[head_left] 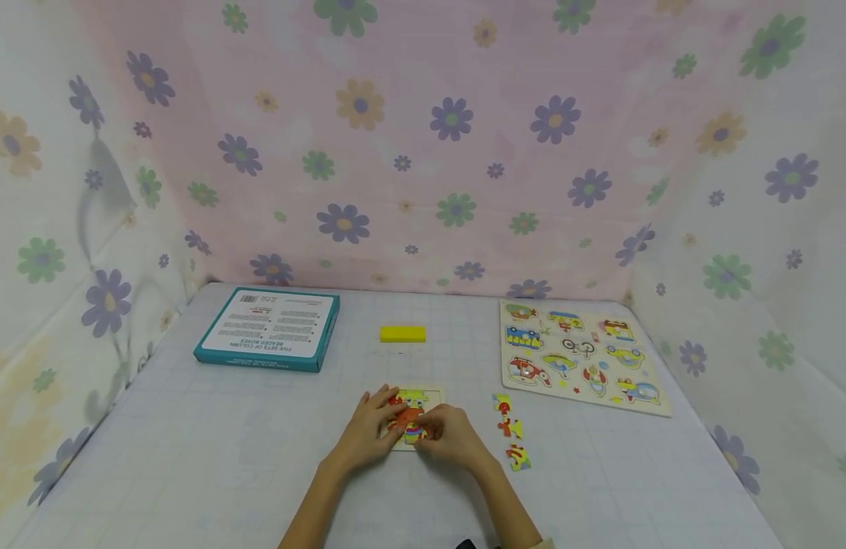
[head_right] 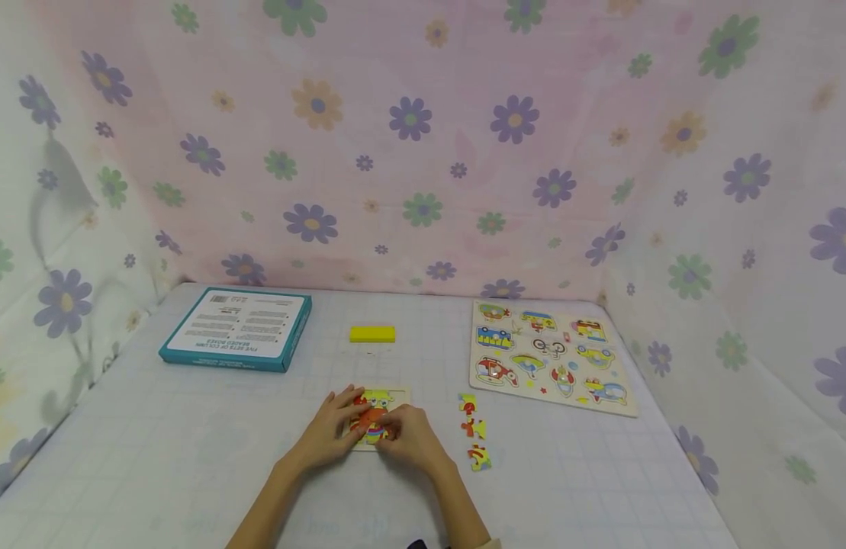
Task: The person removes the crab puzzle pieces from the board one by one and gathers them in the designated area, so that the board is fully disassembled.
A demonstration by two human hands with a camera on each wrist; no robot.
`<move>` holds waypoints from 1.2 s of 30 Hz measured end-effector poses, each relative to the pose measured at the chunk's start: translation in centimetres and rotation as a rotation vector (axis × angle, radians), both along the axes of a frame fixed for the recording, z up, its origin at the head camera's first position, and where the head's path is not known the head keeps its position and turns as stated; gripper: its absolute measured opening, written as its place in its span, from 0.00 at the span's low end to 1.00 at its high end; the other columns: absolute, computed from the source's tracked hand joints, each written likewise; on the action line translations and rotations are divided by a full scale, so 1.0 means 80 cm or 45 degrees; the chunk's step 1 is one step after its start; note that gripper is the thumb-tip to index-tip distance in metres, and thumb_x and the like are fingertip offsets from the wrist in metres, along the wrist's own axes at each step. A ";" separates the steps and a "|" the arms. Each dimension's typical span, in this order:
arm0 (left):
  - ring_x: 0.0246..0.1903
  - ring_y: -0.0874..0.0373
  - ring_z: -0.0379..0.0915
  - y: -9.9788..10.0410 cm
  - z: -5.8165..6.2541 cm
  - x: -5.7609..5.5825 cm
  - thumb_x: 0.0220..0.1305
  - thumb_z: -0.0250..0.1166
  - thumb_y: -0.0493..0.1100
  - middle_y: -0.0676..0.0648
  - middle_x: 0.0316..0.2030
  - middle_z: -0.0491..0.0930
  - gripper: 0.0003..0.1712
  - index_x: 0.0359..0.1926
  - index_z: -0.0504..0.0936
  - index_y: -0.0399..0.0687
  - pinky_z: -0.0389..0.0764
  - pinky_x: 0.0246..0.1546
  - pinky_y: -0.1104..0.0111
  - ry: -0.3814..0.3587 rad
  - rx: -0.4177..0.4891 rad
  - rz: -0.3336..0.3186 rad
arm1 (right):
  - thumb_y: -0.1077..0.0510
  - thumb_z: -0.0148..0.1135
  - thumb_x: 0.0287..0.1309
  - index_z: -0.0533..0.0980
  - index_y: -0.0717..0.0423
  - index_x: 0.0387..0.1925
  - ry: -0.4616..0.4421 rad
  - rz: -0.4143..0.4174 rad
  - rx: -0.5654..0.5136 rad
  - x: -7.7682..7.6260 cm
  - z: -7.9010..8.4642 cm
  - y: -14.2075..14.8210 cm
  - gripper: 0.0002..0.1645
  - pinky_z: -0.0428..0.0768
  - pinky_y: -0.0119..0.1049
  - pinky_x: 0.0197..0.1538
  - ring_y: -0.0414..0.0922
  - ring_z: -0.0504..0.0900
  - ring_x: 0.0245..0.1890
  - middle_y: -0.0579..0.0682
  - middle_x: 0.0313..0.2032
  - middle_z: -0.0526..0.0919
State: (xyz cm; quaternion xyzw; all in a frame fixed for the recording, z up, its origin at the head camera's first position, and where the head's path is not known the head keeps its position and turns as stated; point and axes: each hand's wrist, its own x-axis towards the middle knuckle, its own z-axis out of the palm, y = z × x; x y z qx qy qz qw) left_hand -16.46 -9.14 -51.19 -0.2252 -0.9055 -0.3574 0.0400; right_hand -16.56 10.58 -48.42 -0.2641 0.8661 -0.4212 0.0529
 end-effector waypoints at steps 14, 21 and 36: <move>0.67 0.41 0.55 -0.001 0.000 0.000 0.59 0.63 0.38 0.38 0.62 0.68 0.20 0.53 0.80 0.41 0.48 0.67 0.43 0.025 -0.014 -0.017 | 0.66 0.72 0.43 0.81 0.69 0.39 -0.106 -0.040 -0.206 0.005 0.005 0.000 0.18 0.78 0.26 0.30 0.41 0.79 0.27 0.59 0.34 0.83; 0.66 0.41 0.56 -0.002 0.001 0.000 0.58 0.62 0.37 0.38 0.62 0.68 0.20 0.53 0.80 0.40 0.49 0.66 0.42 0.040 -0.012 -0.029 | 0.65 0.71 0.46 0.80 0.69 0.41 -0.145 -0.034 -0.259 0.003 0.003 0.006 0.18 0.82 0.29 0.36 0.47 0.82 0.33 0.60 0.37 0.83; 0.68 0.44 0.54 -0.001 0.002 0.003 0.57 0.62 0.36 0.40 0.63 0.67 0.21 0.54 0.79 0.41 0.47 0.68 0.46 -0.009 0.010 -0.001 | 0.62 0.73 0.44 0.81 0.62 0.40 -0.029 -0.274 -0.230 0.016 -0.004 0.066 0.18 0.79 0.33 0.37 0.49 0.78 0.34 0.53 0.36 0.85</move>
